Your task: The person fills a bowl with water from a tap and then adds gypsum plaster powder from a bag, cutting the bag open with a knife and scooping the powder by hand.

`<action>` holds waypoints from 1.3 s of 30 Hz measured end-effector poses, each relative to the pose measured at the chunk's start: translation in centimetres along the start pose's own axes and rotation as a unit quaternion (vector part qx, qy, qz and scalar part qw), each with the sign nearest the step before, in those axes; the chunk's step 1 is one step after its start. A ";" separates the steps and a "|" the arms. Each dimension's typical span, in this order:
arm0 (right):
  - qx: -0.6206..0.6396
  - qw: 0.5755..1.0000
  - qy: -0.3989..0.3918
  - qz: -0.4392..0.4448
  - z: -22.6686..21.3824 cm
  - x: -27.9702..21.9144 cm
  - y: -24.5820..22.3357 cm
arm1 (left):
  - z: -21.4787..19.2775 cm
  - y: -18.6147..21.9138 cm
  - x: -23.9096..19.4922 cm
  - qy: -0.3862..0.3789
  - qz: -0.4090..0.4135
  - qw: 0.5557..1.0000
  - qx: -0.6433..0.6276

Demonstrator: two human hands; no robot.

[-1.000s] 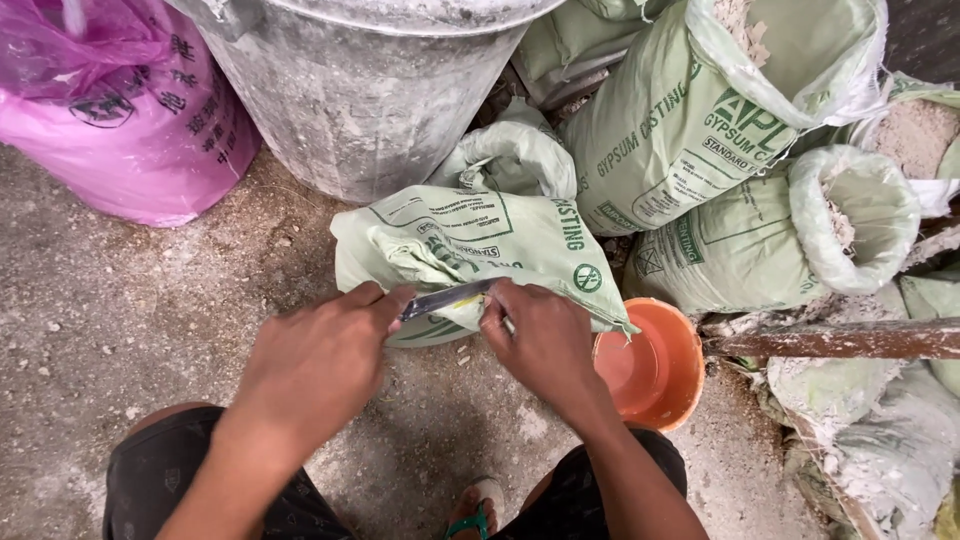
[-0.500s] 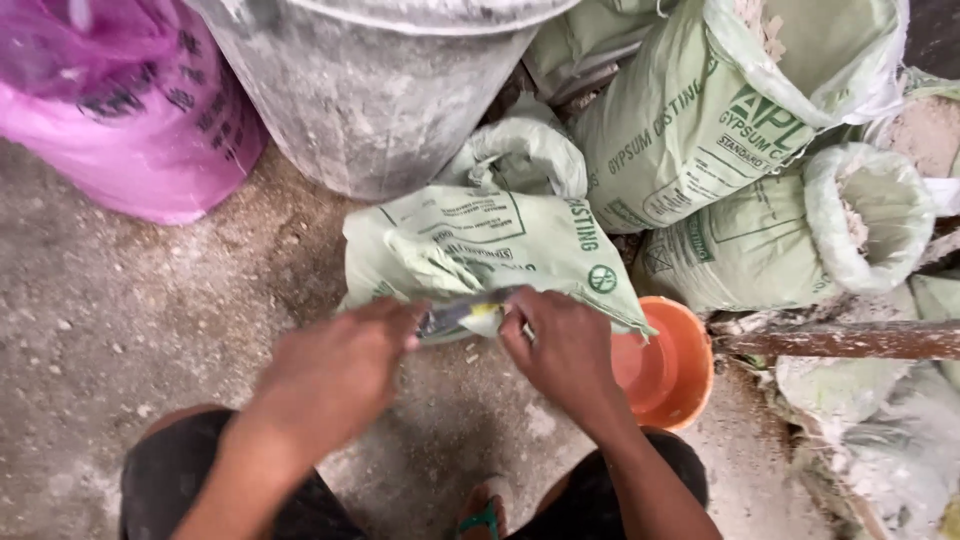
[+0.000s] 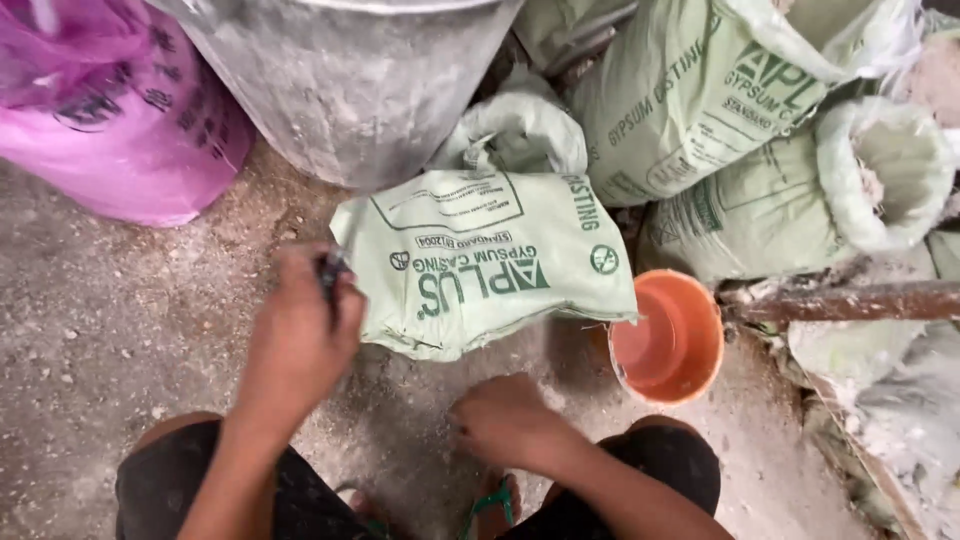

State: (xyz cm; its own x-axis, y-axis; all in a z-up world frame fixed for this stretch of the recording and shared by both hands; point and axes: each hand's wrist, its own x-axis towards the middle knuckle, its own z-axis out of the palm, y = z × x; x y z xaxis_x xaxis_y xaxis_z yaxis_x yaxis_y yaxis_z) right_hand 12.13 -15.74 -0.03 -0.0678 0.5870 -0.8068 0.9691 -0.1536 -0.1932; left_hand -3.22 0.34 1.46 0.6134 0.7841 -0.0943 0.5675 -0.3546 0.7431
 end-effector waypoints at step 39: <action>0.612 0.643 0.454 0.081 -7.7 0.7 4.6 | -3.0 6.9 -0.8 0.107 0.190 0.908 0.358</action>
State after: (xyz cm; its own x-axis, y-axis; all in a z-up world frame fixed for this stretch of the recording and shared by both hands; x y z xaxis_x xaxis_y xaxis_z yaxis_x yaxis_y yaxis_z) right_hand 18.34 -9.95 2.83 0.7146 0.6216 -0.3209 -0.0042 -0.4549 -0.8905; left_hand -1.39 -1.20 8.64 0.7623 0.5892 0.2677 0.5956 -0.8006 0.0661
